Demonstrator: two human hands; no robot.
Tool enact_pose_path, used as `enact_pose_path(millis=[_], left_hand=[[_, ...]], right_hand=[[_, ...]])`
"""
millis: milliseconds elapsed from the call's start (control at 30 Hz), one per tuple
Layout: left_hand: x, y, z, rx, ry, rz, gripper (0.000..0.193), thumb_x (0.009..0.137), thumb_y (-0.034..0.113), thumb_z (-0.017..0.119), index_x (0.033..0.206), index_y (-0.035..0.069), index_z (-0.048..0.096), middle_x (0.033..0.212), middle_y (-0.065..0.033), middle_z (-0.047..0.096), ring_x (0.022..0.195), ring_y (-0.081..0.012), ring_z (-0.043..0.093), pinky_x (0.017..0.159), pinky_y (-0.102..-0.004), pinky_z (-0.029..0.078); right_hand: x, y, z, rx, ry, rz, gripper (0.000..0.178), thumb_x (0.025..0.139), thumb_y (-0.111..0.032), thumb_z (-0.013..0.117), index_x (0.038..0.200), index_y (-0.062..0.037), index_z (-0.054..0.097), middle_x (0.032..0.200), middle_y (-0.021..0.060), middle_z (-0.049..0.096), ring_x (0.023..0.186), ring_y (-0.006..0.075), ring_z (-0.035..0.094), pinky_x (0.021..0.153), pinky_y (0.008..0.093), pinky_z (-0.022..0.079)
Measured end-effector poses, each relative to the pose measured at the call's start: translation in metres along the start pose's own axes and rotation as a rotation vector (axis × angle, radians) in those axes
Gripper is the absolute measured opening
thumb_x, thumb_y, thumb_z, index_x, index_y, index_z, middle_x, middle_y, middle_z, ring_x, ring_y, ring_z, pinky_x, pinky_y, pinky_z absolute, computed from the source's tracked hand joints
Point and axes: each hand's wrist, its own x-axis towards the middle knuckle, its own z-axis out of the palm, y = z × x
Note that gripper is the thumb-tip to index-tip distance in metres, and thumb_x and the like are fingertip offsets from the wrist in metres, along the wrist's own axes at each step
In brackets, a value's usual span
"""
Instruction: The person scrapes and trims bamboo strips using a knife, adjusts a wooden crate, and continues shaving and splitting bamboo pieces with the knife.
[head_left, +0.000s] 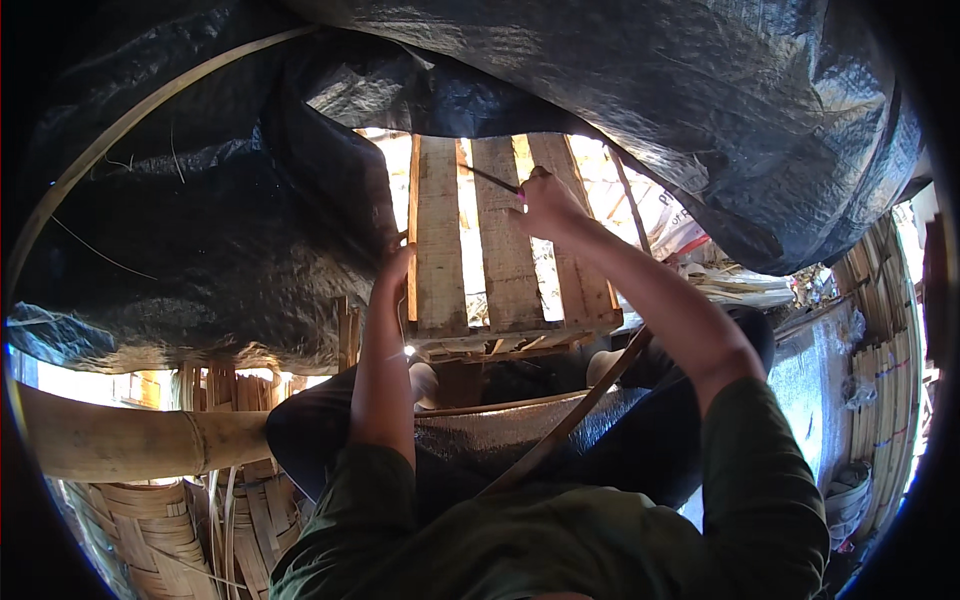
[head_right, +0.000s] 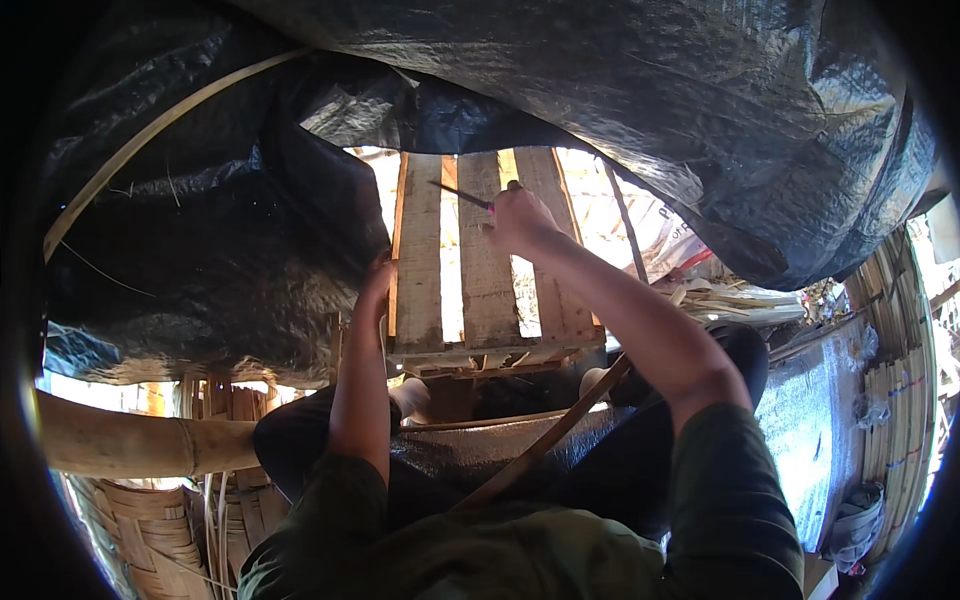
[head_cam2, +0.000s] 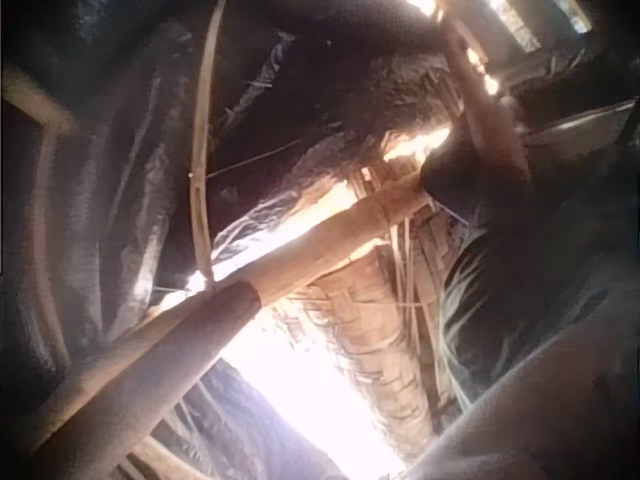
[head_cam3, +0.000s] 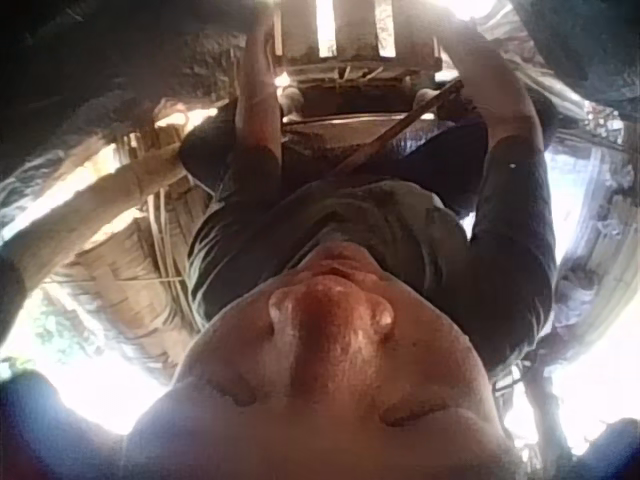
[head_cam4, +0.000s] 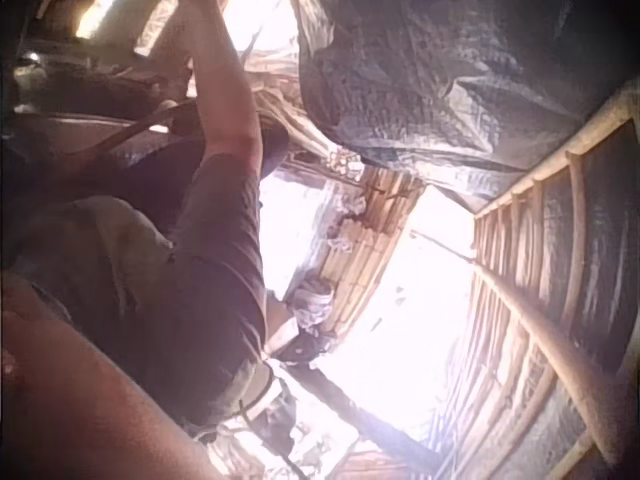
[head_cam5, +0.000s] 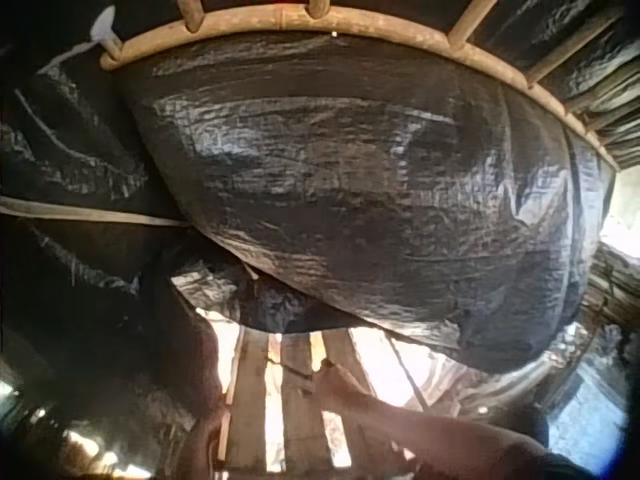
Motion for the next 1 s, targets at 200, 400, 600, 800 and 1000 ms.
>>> enact_pose_path(millis=[200,400,600,800,1000], left_hand=[[-0.009,0.026,-0.017,0.21,-0.082,-0.181,0.055,0.09,0.045,0.062,0.139,0.02,0.059,0.119,-0.0045,0.061,0.095,-0.0146,0.056,0.072,-0.0306,0.044],[-0.07,0.112,-0.007,0.742,-0.007,-0.043,0.048,0.096,0.042,0.059,0.131,0.009,0.065,0.122,-0.0124,0.067,0.111,-0.025,0.064,0.09,-0.0453,0.053],[-0.16,0.196,0.02,1.436,-0.406,-0.172,0.048,0.102,0.04,0.052,0.11,-0.003,0.072,0.093,-0.0138,0.074,0.076,-0.0227,0.071,0.068,-0.0371,0.059],[-0.274,0.114,0.062,1.542,-1.086,-0.094,0.068,0.103,0.063,0.048,0.114,0.0,0.071,0.103,-0.0197,0.074,0.093,-0.0316,0.071,0.086,-0.0423,0.055],[-0.371,0.03,0.05,0.983,-1.267,-0.103,0.046,0.108,0.046,0.048,0.112,0.003,0.061,0.087,-0.0146,0.069,0.089,-0.0297,0.071,0.084,-0.0433,0.056]], right_hand=[[-0.094,-0.006,-0.032,0.249,-0.684,-0.139,0.044,0.084,-0.038,0.082,0.07,-0.0025,0.061,0.054,0.0099,0.055,0.05,0.0254,0.059,0.056,0.0434,0.051],[-0.171,0.017,0.013,-0.188,-1.157,-0.592,0.04,0.073,-0.038,0.091,0.088,-0.0049,0.076,0.08,0.0124,0.074,0.078,0.0282,0.072,0.069,0.0451,0.055],[-0.178,0.037,0.046,-0.294,-1.16,-0.556,0.01,0.085,-0.013,0.073,0.087,-0.0052,0.078,0.087,0.0146,0.075,0.081,0.032,0.072,0.07,0.0456,0.055],[-0.176,0.034,0.036,-0.137,-1.113,-0.671,0.016,0.078,-0.013,0.078,0.078,-0.0021,0.067,0.071,0.0162,0.065,0.069,0.0336,0.063,0.066,0.048,0.049],[-0.171,0.034,0.002,-0.047,-0.995,-0.638,0.015,0.077,-0.014,0.078,0.08,-0.0032,0.067,0.073,0.017,0.065,0.068,0.0362,0.062,0.065,0.0484,0.048]])
